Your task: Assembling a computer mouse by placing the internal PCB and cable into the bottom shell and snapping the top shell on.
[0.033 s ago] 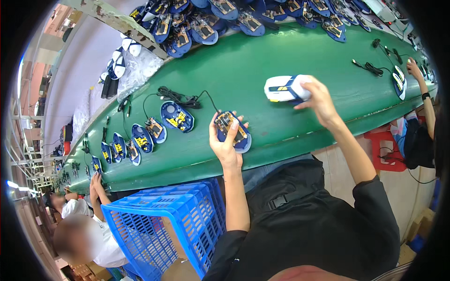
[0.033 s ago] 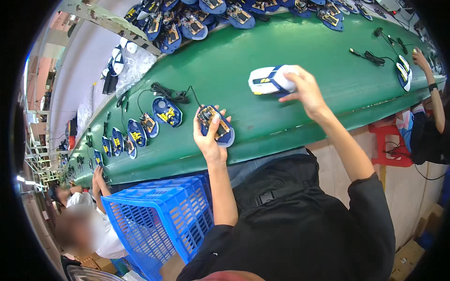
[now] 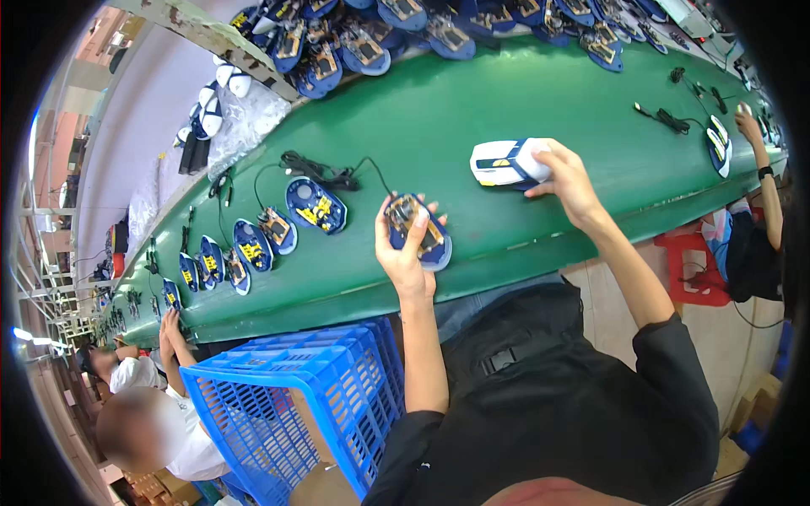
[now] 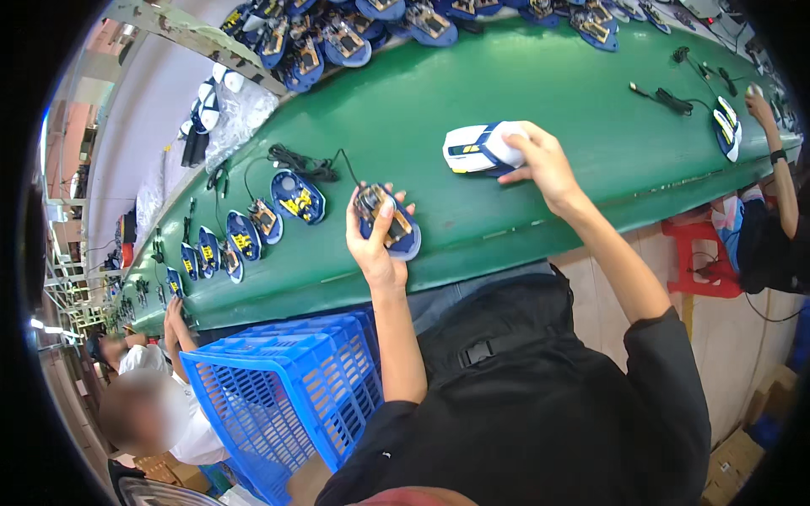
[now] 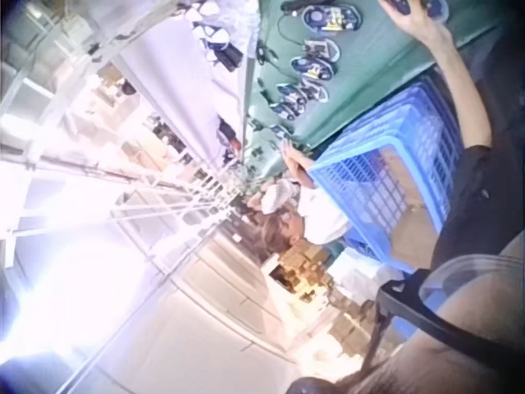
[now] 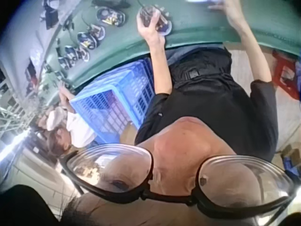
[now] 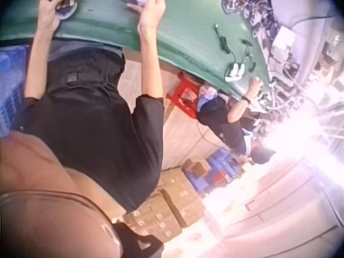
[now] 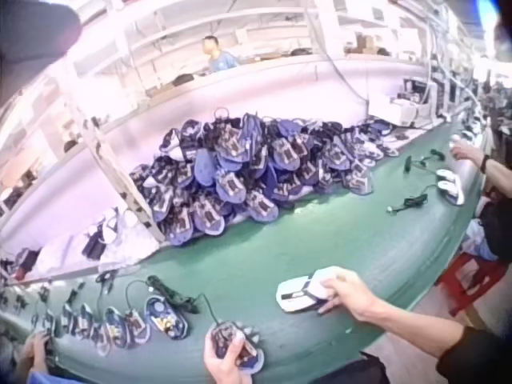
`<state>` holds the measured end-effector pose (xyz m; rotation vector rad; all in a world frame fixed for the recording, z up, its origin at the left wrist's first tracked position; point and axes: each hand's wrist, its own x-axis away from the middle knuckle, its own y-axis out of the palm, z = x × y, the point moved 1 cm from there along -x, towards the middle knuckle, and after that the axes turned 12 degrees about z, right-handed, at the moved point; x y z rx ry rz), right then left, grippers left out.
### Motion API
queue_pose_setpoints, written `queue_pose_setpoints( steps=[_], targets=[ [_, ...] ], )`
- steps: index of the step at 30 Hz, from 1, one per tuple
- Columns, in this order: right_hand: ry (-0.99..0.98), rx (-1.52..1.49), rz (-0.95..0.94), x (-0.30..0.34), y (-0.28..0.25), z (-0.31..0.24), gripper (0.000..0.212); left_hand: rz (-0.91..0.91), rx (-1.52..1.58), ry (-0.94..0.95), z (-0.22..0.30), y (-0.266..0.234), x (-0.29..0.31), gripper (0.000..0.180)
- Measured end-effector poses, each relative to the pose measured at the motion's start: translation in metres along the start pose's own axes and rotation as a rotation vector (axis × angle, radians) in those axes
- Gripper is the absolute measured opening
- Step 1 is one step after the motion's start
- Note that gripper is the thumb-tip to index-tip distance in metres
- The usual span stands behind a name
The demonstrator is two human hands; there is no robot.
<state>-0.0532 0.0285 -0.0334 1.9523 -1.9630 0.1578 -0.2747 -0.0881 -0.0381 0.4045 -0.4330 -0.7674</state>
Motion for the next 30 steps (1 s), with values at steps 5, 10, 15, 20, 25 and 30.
queue_pose_setpoints(
  steps=[5,10,15,20,25,30],
  targets=[
    [-0.589,0.911,0.209,0.016,-0.002,0.002,0.051,-0.07,0.078,-0.047,-0.004,0.002,-0.004,0.05],
    [-1.059,0.98,-0.012,0.004,0.017,0.002,0.064,-0.057,0.13,-0.113,-0.006,0.012,0.001,0.046],
    [-0.873,0.808,-0.161,0.033,0.06,-0.007,0.054,-0.015,0.1,-0.136,-0.008,0.005,-0.001,0.036],
    [-0.88,0.702,-0.082,0.074,0.114,0.016,0.047,-0.017,0.292,-0.184,-0.009,0.007,0.006,0.049],
    [-0.989,0.722,-0.039,0.08,0.13,0.049,0.056,-0.014,0.377,-0.173,0.006,0.001,0.009,0.069],
    [-0.82,0.611,-0.316,0.085,0.125,0.056,0.076,-0.127,0.208,-0.092,0.002,-0.007,0.009,0.063]
  ],
)
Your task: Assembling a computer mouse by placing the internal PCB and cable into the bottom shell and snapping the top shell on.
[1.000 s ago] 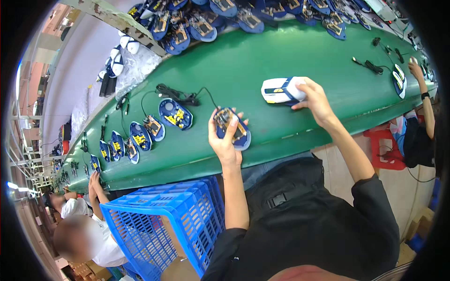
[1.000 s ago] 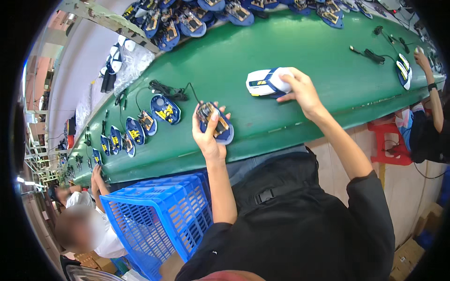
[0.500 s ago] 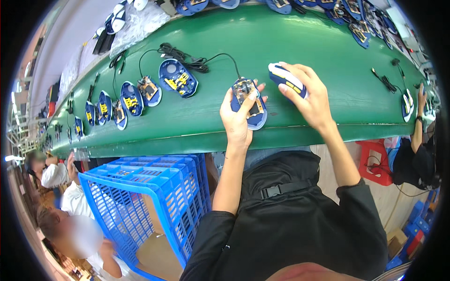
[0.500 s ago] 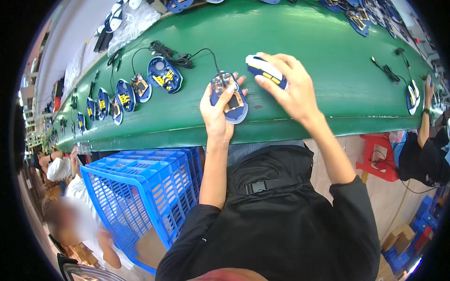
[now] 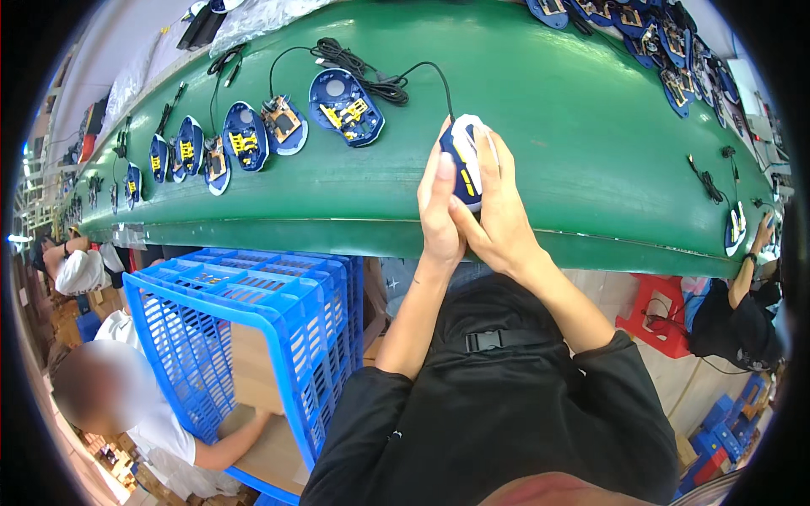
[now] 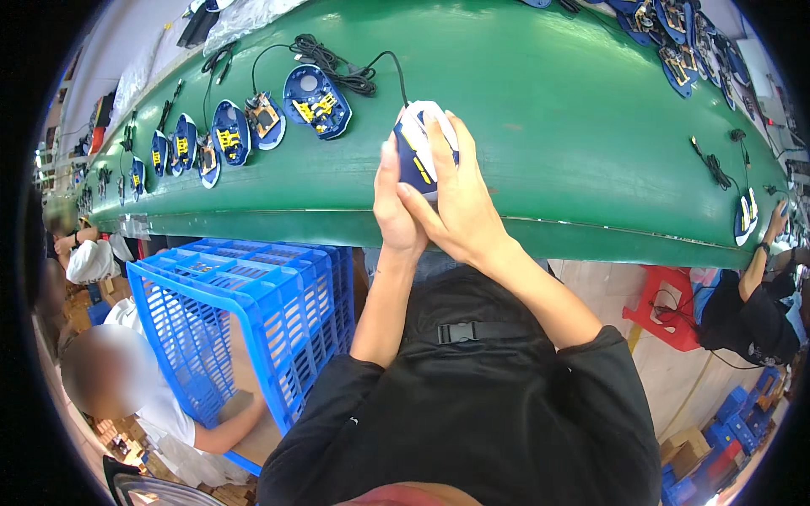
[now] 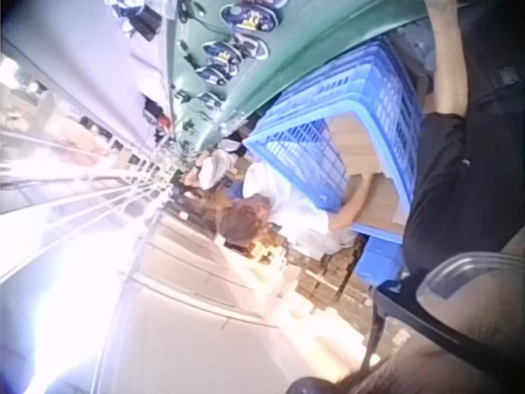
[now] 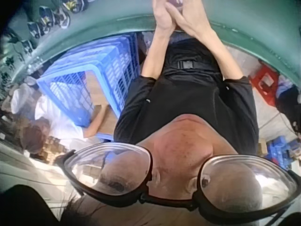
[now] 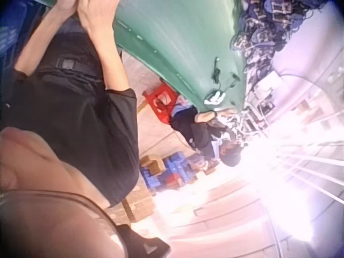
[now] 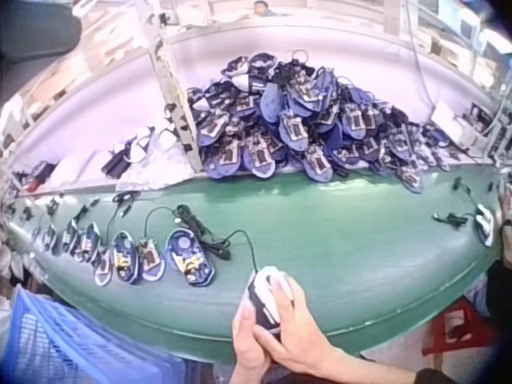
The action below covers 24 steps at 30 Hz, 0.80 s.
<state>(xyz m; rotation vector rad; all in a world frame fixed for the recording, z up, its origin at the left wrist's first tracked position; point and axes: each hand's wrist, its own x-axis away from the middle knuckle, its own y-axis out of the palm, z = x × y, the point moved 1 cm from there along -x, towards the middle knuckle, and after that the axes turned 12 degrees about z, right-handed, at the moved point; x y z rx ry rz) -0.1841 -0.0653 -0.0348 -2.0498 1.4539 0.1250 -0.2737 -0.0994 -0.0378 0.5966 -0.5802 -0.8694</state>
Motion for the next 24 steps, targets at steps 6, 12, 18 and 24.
queue_pose_setpoints(
  steps=[6,12,18,24],
  targets=[
    [-0.065,0.147,-0.144,-0.012,-0.015,-0.005,0.084,0.039,0.187,-0.111,0.0,-0.005,-0.012,0.046],
    [0.294,-0.315,0.057,-0.004,-0.016,0.0,0.075,-0.013,0.134,-0.077,0.003,-0.007,-0.008,0.048],
    [-0.024,-0.05,0.161,-0.014,-0.017,-0.011,0.066,-0.071,0.181,-0.075,0.005,0.009,0.003,0.057],
    [-0.025,0.023,0.086,-0.018,-0.018,-0.009,0.05,-0.045,0.095,-0.018,0.001,-0.002,0.0,0.055]
  ],
)
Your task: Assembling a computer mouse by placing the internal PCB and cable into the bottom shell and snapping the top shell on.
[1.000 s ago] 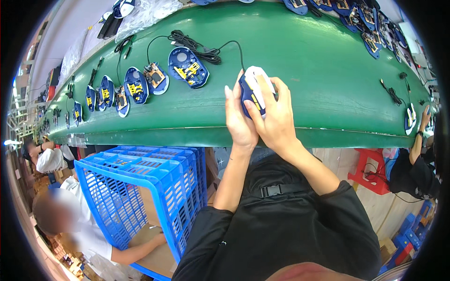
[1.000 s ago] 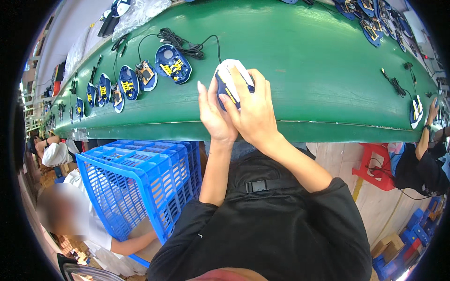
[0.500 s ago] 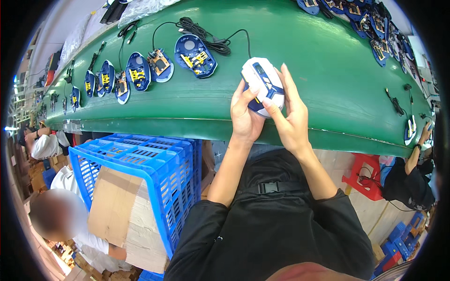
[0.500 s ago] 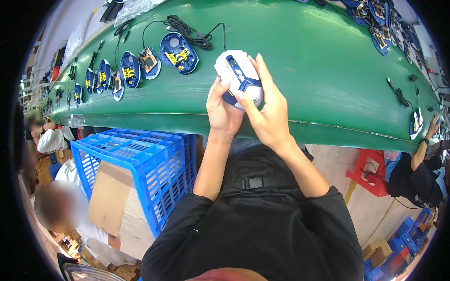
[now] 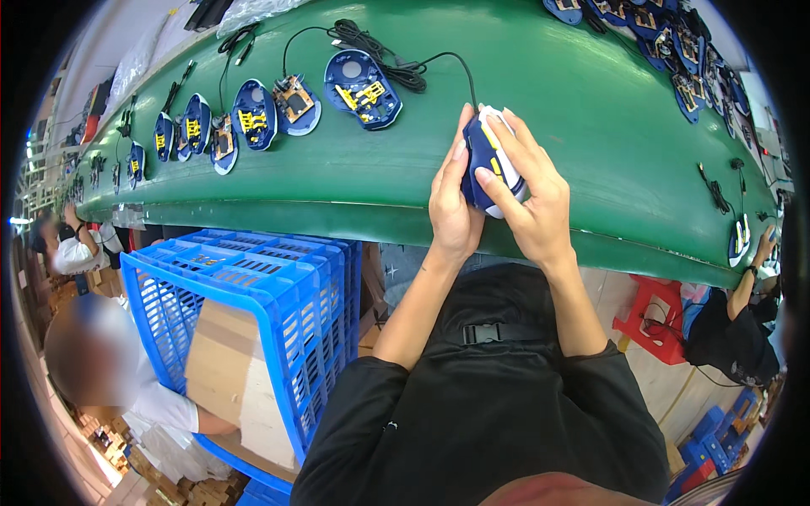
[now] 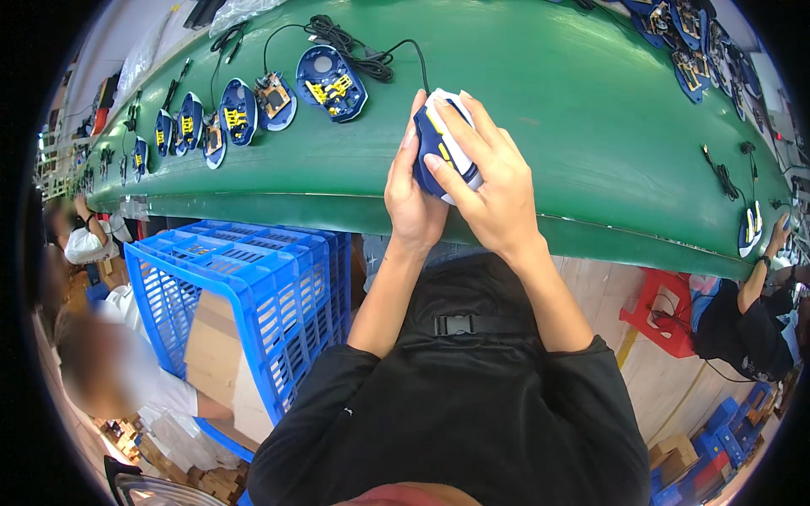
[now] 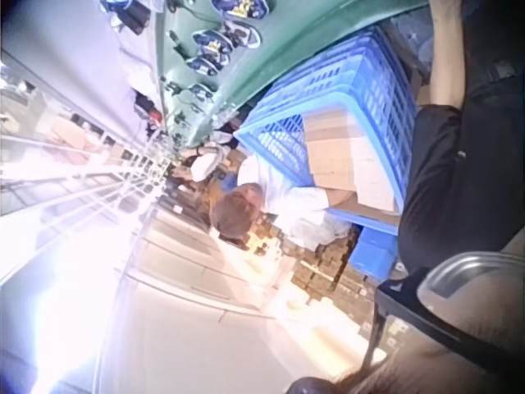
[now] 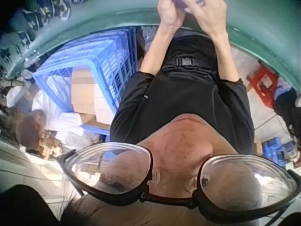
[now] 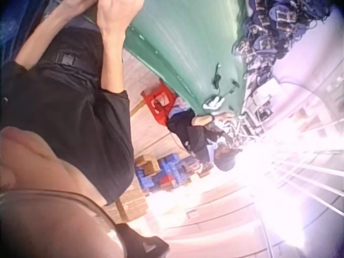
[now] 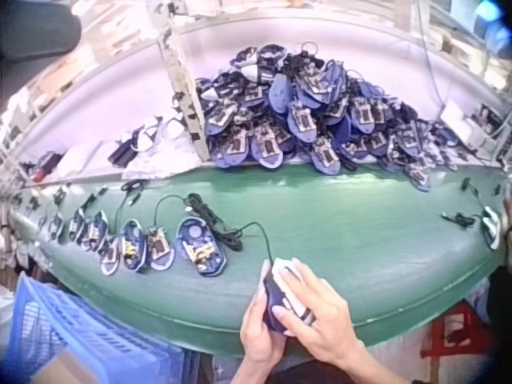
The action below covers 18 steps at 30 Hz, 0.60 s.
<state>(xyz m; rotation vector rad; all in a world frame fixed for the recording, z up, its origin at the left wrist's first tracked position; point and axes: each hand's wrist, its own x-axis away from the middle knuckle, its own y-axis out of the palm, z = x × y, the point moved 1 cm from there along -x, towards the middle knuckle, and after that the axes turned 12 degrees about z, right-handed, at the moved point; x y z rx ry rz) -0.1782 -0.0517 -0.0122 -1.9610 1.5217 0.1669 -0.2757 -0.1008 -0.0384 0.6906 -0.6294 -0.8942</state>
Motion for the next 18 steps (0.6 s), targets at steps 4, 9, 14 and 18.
queue_pose_setpoints(
  steps=[4,9,14,18],
  targets=[
    [0.001,0.029,-0.02,0.005,0.007,-0.011,0.055,0.009,0.074,-0.029,0.002,0.006,0.002,0.06],
    [0.094,-0.145,-0.026,0.007,0.012,-0.001,0.068,-0.076,-0.003,0.08,0.005,0.01,0.013,0.084],
    [-0.029,-0.09,-0.163,0.02,0.01,-0.012,0.066,-0.017,-0.122,0.053,0.005,-0.002,0.012,0.077],
    [0.073,-0.169,-0.186,0.016,0.007,-0.011,0.066,0.235,0.038,-0.051,0.004,-0.005,0.004,0.056]
  ],
)
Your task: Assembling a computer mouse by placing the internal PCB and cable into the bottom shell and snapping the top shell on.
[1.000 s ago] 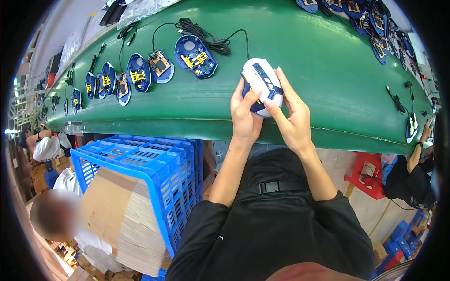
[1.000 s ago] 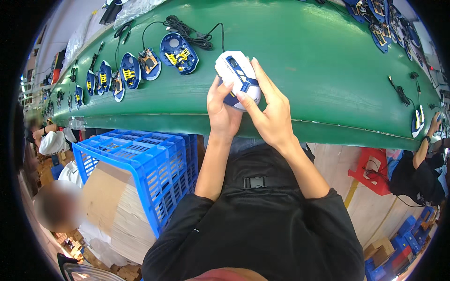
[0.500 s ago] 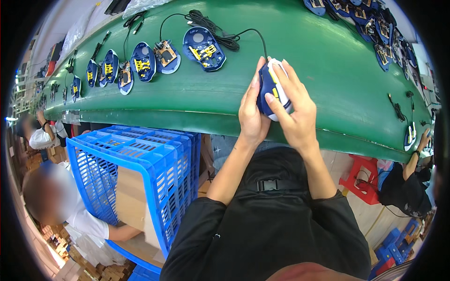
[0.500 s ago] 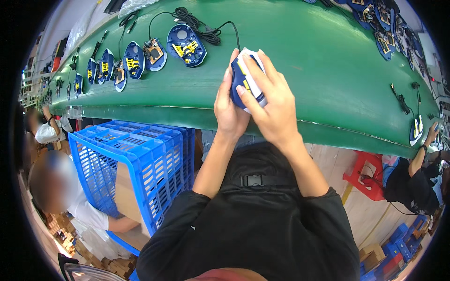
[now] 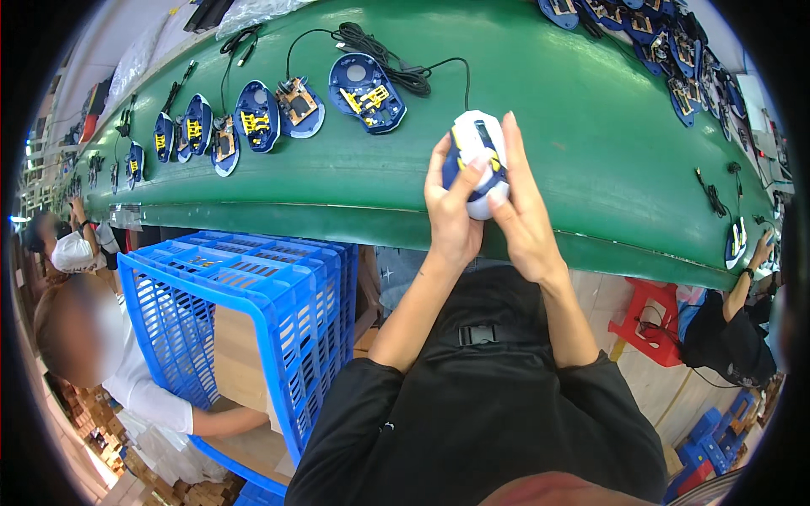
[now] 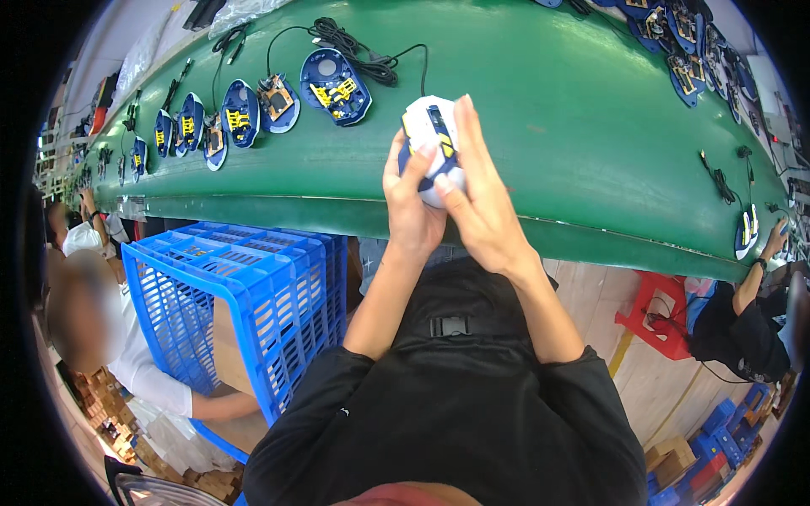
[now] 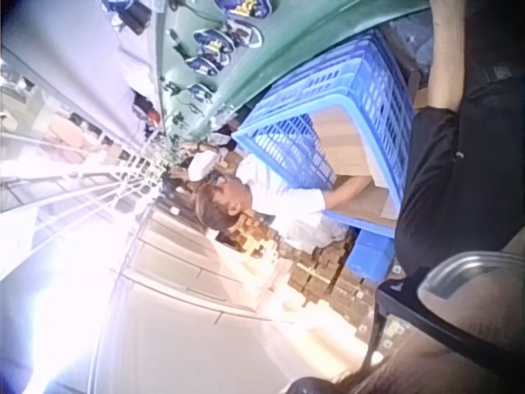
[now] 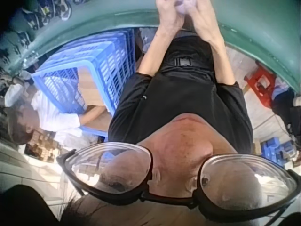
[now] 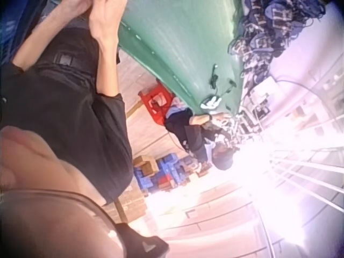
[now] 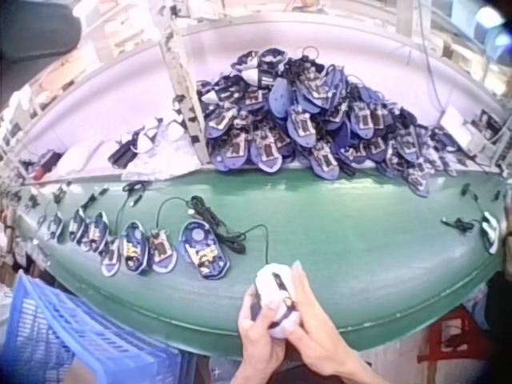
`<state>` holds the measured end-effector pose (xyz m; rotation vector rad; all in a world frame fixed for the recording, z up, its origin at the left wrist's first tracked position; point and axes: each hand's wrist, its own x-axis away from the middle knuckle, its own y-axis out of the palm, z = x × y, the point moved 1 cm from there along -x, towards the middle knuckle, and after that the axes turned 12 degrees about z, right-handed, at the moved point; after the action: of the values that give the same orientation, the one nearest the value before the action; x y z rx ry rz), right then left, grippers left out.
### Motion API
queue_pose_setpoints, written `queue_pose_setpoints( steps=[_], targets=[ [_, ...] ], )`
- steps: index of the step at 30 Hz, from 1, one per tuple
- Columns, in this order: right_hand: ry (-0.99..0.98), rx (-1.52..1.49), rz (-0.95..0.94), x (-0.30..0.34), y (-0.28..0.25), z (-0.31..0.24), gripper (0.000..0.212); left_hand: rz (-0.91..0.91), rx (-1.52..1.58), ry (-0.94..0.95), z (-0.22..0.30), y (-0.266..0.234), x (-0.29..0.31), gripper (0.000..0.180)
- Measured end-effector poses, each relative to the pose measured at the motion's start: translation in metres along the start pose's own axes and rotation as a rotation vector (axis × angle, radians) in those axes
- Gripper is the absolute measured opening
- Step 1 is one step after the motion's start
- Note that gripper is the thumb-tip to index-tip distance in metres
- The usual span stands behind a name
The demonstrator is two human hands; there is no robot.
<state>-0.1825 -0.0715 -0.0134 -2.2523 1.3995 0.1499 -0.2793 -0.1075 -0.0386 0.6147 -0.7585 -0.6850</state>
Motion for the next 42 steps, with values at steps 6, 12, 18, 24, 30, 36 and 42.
queue_pose_setpoints(
  steps=[6,12,18,24,30,36,42],
  targets=[
    [0.63,-0.541,0.201,0.005,-0.023,-0.013,0.08,-0.096,-0.14,0.102,0.011,-0.014,-0.01,0.046],
    [0.098,-0.099,0.108,0.0,-0.04,-0.023,0.073,-0.362,-0.218,-0.012,0.041,-0.02,-0.013,0.041],
    [-0.021,0.046,0.106,0.004,-0.041,-0.028,0.042,-0.572,0.063,0.071,0.029,-0.027,-0.024,0.039],
    [0.097,0.01,-0.044,0.002,-0.048,-0.034,0.049,-0.495,-0.252,0.048,0.05,-0.024,-0.015,0.041],
    [0.085,0.038,0.079,0.0,-0.047,-0.033,0.053,-0.375,-0.384,0.017,0.04,-0.002,-0.008,0.032],
    [0.359,0.145,0.589,-0.019,-0.189,0.032,0.047,0.05,-0.867,0.654,0.096,-0.015,-0.022,0.027],
    [0.643,0.602,0.799,0.019,-0.359,0.174,0.065,0.469,-1.49,1.002,0.143,-0.064,-0.051,0.035]
  ],
)
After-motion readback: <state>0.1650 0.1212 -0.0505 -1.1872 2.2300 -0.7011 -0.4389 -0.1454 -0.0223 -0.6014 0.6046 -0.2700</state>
